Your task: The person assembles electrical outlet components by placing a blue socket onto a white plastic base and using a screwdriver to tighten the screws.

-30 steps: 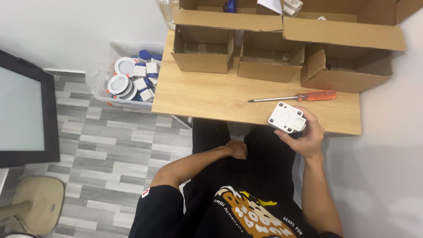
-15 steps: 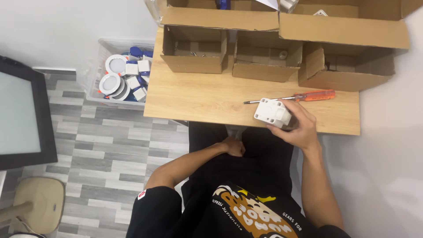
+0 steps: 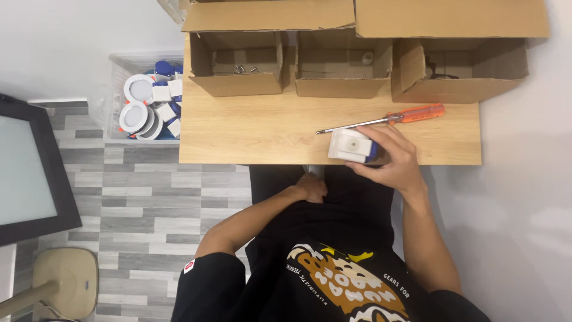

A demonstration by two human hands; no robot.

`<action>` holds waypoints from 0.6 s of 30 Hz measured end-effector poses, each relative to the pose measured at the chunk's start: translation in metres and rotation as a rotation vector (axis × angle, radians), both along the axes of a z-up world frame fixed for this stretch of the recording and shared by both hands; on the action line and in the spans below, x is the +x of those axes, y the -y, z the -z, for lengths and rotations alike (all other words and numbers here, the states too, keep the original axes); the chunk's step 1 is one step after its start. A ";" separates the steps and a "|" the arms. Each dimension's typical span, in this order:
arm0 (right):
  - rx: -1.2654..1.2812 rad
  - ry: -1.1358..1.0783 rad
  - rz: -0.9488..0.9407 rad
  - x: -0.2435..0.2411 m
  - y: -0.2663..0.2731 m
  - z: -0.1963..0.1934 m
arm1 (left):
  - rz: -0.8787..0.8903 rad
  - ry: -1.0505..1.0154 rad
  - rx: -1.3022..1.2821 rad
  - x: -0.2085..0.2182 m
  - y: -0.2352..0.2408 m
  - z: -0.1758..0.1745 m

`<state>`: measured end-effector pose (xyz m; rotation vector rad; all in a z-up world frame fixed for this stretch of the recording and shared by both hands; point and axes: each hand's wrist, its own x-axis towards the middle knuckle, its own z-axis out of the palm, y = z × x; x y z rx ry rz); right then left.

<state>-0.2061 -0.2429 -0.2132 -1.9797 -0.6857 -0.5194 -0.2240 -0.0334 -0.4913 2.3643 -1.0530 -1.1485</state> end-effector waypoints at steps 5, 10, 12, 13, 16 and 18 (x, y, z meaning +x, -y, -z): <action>-0.015 -0.005 0.012 -0.002 -0.004 -0.004 | -0.019 0.114 0.043 -0.001 -0.001 -0.023; -0.011 -0.012 0.022 -0.001 -0.004 -0.002 | -0.016 0.268 0.026 -0.007 0.001 -0.027; -0.030 -0.006 0.029 -0.002 -0.002 0.001 | -0.178 0.288 -0.033 -0.007 0.000 -0.063; -0.028 -0.010 0.030 -0.002 -0.003 0.001 | -0.178 0.283 -0.030 -0.007 -0.005 -0.076; -0.026 -0.012 0.025 0.000 -0.004 0.001 | -0.181 0.224 -0.228 -0.007 -0.020 -0.143; -0.039 -0.016 0.040 0.001 -0.005 0.000 | -0.272 0.004 -0.532 -0.011 -0.030 -0.227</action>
